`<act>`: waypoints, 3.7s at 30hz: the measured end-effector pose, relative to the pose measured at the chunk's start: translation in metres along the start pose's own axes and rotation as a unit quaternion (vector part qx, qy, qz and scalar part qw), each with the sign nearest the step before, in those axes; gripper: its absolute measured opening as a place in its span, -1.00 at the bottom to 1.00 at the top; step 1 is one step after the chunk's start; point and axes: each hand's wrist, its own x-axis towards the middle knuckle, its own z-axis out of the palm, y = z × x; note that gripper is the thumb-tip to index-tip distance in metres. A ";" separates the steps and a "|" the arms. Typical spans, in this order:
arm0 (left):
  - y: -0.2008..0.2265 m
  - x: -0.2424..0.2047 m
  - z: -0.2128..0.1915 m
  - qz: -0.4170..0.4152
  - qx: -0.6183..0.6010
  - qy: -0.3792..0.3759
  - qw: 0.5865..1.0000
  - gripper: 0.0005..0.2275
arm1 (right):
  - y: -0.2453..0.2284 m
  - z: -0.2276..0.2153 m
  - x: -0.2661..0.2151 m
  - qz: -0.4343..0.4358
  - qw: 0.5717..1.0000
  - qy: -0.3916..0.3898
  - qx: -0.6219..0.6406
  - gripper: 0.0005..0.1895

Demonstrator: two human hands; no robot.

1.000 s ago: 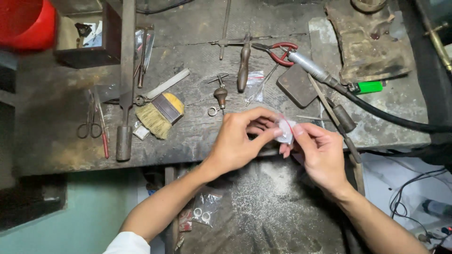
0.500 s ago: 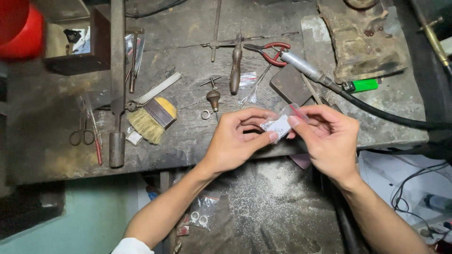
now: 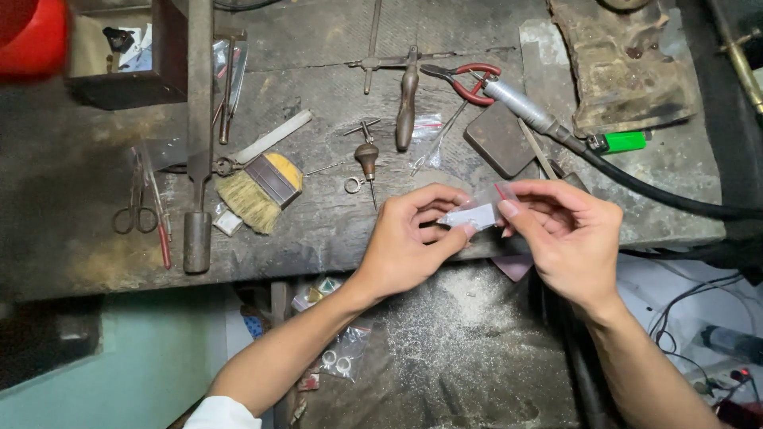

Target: A person files a ring on a mandrel and then uses tweezers to perform fine adjustments on a small jewelry component at a workbench.

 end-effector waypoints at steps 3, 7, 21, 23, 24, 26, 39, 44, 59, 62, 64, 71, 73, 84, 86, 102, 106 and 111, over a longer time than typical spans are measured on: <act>-0.003 -0.001 0.000 -0.001 -0.010 -0.002 1.000 -0.70 | 0.003 -0.001 0.001 -0.008 1.000 -0.001 -0.005 -0.86; -0.006 -0.001 -0.004 -0.005 -0.018 -0.023 1.000 -0.68 | -0.004 0.003 0.002 -0.012 1.000 -0.005 -0.024 -0.87; -0.014 -0.004 -0.009 -0.030 -0.060 -0.052 0.996 -0.79 | 0.015 0.004 0.005 -0.079 0.986 -0.004 -0.148 -0.72; -0.008 -0.003 -0.009 -0.037 -0.059 -0.044 0.997 -0.79 | 0.008 0.006 0.006 -0.093 0.983 -0.012 -0.157 -0.67; -0.006 -0.003 -0.010 -0.036 -0.053 -0.026 0.998 -0.80 | 0.000 0.009 0.005 -0.046 0.994 -0.029 -0.095 -0.87; -0.004 0.000 -0.012 -0.035 -0.046 -0.009 0.998 -0.80 | -0.006 0.012 0.005 0.001 0.998 -0.046 -0.032 -0.68; -0.003 0.012 -0.009 0.019 0.097 0.042 0.994 -0.81 | 0.003 0.008 0.017 0.145 0.981 -0.128 0.009 -0.69; -0.009 0.014 -0.013 0.029 0.098 0.036 0.994 -0.75 | 0.009 0.007 0.022 0.142 0.980 -0.138 0.027 -0.69; 0.015 0.027 -0.051 0.157 0.178 0.086 0.968 -0.88 | 0.010 0.000 0.042 -0.108 0.923 -0.163 -0.331 -0.83; 0.014 0.028 -0.060 0.159 0.175 0.121 0.964 -0.92 | 0.017 0.004 0.048 -0.130 0.905 -0.185 -0.360 -0.87; 0.007 0.029 -0.061 0.121 0.139 0.129 0.974 -0.91 | 0.007 0.007 0.049 -0.174 0.921 -0.157 -0.311 -0.91; 0.003 0.027 -0.043 0.093 0.065 0.080 0.990 -0.89 | -0.011 0.024 0.045 -0.137 0.965 -0.172 -0.142 -0.86; 0.007 0.025 -0.043 0.103 0.067 0.084 0.989 -0.80 | -0.001 0.029 0.049 -0.151 0.963 -0.169 -0.147 -0.97; 0.007 0.022 -0.045 0.110 0.083 0.068 0.988 -0.73 | 0.009 0.040 0.057 -0.124 0.965 -0.201 -0.110 -0.97; 0.012 0.021 -0.046 0.095 0.097 0.048 0.990 -0.66 | 0.001 0.033 0.058 -0.134 0.959 -0.217 -0.123 -0.98; 0.039 -0.006 -0.057 -0.018 0.587 -0.172 0.791 -0.79 | 0.031 -0.009 0.038 -0.182 0.812 -0.213 -0.512 -0.90; 0.035 0.010 -0.053 0.150 0.373 -0.110 0.909 -0.89 | 0.032 0.001 0.035 -0.236 0.760 -0.170 -0.582 -0.89; -0.002 0.024 -0.034 0.153 0.175 -0.034 0.972 -0.80 | 0.024 -0.001 0.031 -0.224 0.902 -0.129 -0.346 -0.96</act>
